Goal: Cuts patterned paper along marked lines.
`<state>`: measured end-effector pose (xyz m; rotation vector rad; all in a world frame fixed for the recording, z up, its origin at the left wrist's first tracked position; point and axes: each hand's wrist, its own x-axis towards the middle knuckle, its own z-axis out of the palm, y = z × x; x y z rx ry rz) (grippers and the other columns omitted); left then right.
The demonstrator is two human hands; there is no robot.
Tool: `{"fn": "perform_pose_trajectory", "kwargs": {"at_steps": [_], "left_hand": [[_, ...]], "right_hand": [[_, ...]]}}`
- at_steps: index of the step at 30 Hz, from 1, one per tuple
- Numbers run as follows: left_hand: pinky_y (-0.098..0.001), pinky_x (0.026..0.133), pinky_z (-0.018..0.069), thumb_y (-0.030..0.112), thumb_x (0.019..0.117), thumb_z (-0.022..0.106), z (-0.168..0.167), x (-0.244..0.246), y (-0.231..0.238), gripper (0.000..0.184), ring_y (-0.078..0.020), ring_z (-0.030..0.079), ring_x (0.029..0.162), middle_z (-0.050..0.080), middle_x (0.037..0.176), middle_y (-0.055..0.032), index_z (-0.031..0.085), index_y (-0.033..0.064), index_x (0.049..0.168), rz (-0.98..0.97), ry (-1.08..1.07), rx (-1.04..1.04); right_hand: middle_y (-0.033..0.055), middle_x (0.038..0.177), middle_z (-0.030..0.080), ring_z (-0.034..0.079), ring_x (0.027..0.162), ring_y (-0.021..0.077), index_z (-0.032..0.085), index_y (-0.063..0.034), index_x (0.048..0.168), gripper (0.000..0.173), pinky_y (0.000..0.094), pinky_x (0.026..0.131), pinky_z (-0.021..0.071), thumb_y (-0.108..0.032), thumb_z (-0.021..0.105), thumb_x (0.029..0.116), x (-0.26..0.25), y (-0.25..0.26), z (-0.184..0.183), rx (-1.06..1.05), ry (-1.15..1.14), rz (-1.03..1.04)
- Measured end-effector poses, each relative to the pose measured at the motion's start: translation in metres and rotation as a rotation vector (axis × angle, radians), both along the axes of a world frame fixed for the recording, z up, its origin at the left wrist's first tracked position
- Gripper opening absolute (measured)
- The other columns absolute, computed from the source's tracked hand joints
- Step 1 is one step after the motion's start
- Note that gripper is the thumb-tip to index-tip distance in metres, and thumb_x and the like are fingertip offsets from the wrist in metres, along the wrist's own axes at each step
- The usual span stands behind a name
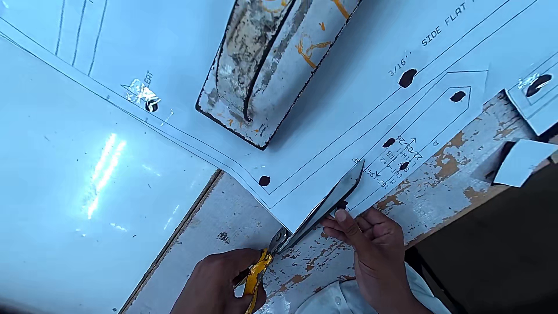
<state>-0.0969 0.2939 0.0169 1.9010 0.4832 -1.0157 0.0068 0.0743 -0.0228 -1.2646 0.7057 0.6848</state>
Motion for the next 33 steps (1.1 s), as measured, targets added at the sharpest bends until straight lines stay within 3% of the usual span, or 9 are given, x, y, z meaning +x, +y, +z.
{"fn": "perform_pose_trajectory", "kwargs": {"at_steps": [11, 19, 22, 33], "left_hand": [[-0.026, 0.058, 0.0551, 0.012, 0.0811, 0.07, 0.0, 0.003, 0.004, 0.024, -0.0085, 0.068, 0.067, 0.078, 0.095, -0.0055, 0.079, 0.0058, 0.102, 0.029, 0.01, 0.0], [-0.0342, 0.061, 0.0579, 0.014, 0.0793, 0.072, 0.002, 0.013, 0.0, 0.029, -0.0154, 0.071, 0.072, 0.077, 0.096, -0.007, 0.077, 0.0053, 0.106, -0.023, 0.016, 0.018], [-0.0306, 0.058, 0.0564, 0.018, 0.0779, 0.071, -0.001, 0.017, -0.005, 0.03, -0.0116, 0.069, 0.069, 0.077, 0.092, -0.0035, 0.078, 0.0083, 0.105, -0.023, -0.013, 0.037], [-0.0305, 0.058, 0.0565, 0.014, 0.0781, 0.07, 0.001, 0.021, -0.002, 0.027, -0.0118, 0.069, 0.068, 0.077, 0.094, -0.0047, 0.079, 0.0066, 0.103, -0.015, -0.015, 0.041]], "right_hand": [[0.0171, 0.088, 0.077, 0.078, 0.081, 0.0242, 0.067, 0.0024, 0.098, 0.009, 0.0341, 0.075, 0.0662, 0.008, 0.067, 0.091, 0.001, 0.001, 0.0, 0.013, 0.017, -0.002], [0.0148, 0.087, 0.077, 0.078, 0.079, 0.022, 0.068, 0.0023, 0.099, 0.01, 0.033, 0.075, 0.0661, 0.008, 0.066, 0.0915, 0.001, 0.001, 0.0, 0.015, 0.019, -0.005], [0.0148, 0.087, 0.077, 0.078, 0.079, 0.0222, 0.067, 0.0023, 0.098, 0.009, 0.0331, 0.075, 0.0661, 0.008, 0.066, 0.0916, 0.001, 0.001, 0.0, 0.013, 0.028, 0.0], [0.017, 0.088, 0.077, 0.078, 0.082, 0.0241, 0.065, 0.0041, 0.099, 0.008, 0.034, 0.076, 0.0663, 0.008, 0.066, 0.0918, 0.003, 0.002, 0.001, 0.019, 0.037, 0.006]]}}
